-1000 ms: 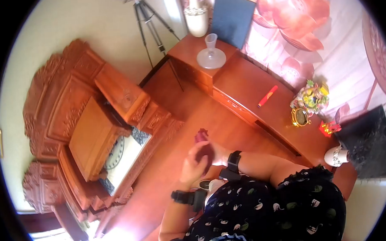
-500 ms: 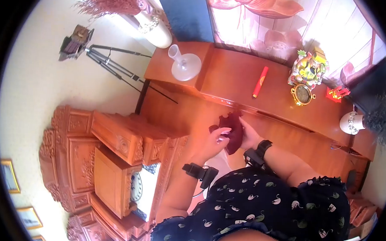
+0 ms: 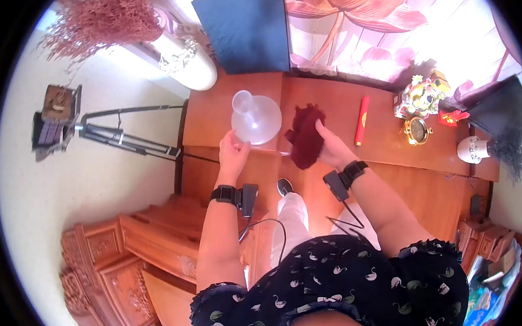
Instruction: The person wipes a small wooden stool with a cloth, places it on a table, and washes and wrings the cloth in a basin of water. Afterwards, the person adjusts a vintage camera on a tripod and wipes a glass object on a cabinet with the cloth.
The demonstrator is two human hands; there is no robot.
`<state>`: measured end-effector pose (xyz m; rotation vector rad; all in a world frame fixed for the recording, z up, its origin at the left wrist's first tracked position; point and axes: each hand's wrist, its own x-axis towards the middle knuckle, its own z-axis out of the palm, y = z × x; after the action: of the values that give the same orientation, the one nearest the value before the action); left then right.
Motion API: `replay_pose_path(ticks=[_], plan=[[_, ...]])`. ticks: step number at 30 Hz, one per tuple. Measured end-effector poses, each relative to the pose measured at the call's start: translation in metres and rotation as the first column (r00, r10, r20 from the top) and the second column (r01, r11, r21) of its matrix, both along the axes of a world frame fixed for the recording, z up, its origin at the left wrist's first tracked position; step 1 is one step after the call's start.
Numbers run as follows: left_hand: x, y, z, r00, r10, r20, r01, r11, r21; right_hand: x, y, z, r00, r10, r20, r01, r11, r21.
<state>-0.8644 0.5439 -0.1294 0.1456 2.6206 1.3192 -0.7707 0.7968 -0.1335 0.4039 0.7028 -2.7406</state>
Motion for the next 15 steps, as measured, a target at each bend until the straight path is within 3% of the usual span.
replay_pose_path(ticks=[1, 2, 4, 6, 11, 13, 15], plan=[[-0.019, 0.0, -0.005, 0.996, -0.069, -0.059, 0.062, 0.991, -0.115, -0.02, -0.005, -0.001, 0.999, 0.013, -0.039, -0.012, 1.0, 0.024], [-0.036, 0.001, -0.015, 0.995, -0.089, -0.049, 0.083, 0.99, -0.113, -0.036, -0.013, 0.002, 0.997, 0.025, -0.077, -0.021, 0.999, 0.047], [-0.065, 0.01, -0.039, 0.928, -0.157, -0.338, 0.147, 0.988, -0.055, -0.062, -0.028, -0.005, 0.993, -0.021, -0.116, 0.027, 0.999, 0.046], [-0.091, 0.021, -0.061, 0.929, -0.152, -0.338, 0.136, 0.988, -0.069, -0.085, -0.037, -0.032, 0.989, -0.107, -0.103, 0.122, 0.98, 0.155], [-0.121, 0.04, -0.09, 0.913, -0.223, -0.34, 0.145, 0.96, -0.24, -0.124, -0.059, -0.066, 0.982, -0.189, 0.008, 0.185, 0.968, 0.172], [-0.129, 0.044, -0.098, 0.941, -0.185, -0.284, 0.205, 0.978, 0.042, -0.135, -0.072, -0.087, 0.98, -0.194, 0.048, 0.18, 0.959, 0.218], [-0.125, 0.049, -0.091, 0.959, -0.164, -0.229, 0.177, 0.984, 0.035, -0.147, -0.084, -0.098, 0.987, -0.156, 0.029, 0.141, 0.949, 0.28]])
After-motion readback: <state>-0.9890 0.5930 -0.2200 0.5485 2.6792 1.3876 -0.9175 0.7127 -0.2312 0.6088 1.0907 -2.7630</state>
